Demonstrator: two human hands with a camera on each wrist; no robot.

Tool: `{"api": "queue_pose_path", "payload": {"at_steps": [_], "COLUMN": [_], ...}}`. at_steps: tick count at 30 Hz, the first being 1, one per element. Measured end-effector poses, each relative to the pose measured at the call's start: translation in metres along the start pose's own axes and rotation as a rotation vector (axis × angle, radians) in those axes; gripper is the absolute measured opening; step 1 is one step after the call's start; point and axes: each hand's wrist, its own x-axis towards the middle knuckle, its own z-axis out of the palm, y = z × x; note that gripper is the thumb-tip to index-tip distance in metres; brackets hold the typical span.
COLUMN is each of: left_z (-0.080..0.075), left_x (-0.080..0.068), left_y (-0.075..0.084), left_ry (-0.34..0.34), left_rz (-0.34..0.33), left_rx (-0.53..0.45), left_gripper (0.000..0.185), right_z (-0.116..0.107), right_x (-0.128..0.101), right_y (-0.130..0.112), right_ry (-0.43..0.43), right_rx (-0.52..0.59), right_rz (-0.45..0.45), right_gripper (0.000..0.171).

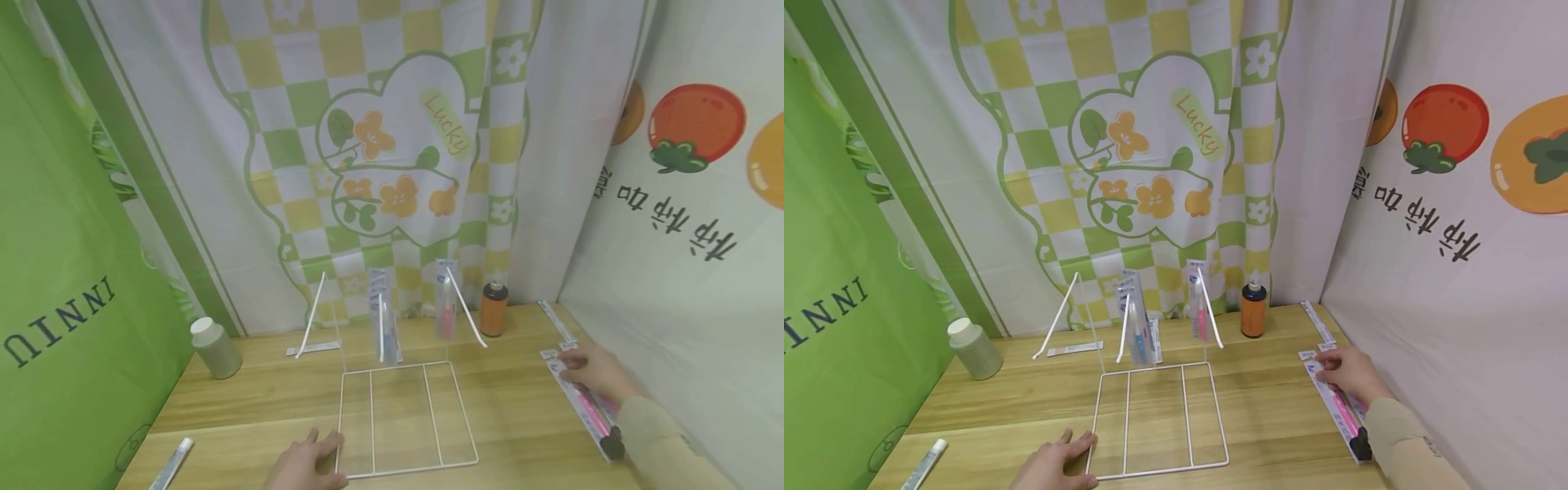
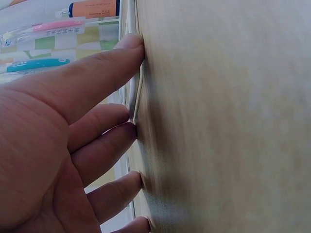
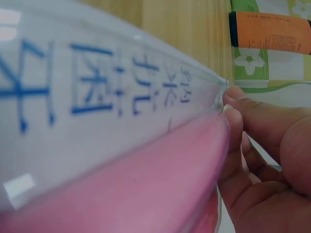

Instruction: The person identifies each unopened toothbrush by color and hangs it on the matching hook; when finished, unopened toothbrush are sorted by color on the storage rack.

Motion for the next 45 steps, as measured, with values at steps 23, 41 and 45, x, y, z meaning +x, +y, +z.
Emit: {"api": "queue_pose_path", "payload": {"at_steps": [23, 41, 45], "left_z": [0.0, -0.002, -0.003], "left_x": [0.002, 0.004, 0.004], "left_y": [-0.003, -0.002, -0.004], "left_ry": [-0.016, -0.026, -0.031], "left_rz": [0.017, 0.062, 0.068], "left_rx": [0.001, 0.008, 0.007], "left_gripper": [0.082, 0.079, 0.08], "right_z": [0.001, -0.006, -0.012], "right_x": [-0.005, -0.01, -0.015], "right_y": [-0.011, -0.031, -0.057], "right_ry": [0.045, 0.167, 0.221], "right_rx": [-0.062, -0.059, -0.079], "right_rz": [-0.057, -0.138, -0.178], "right_gripper": [0.045, 0.044, 0.042]}}
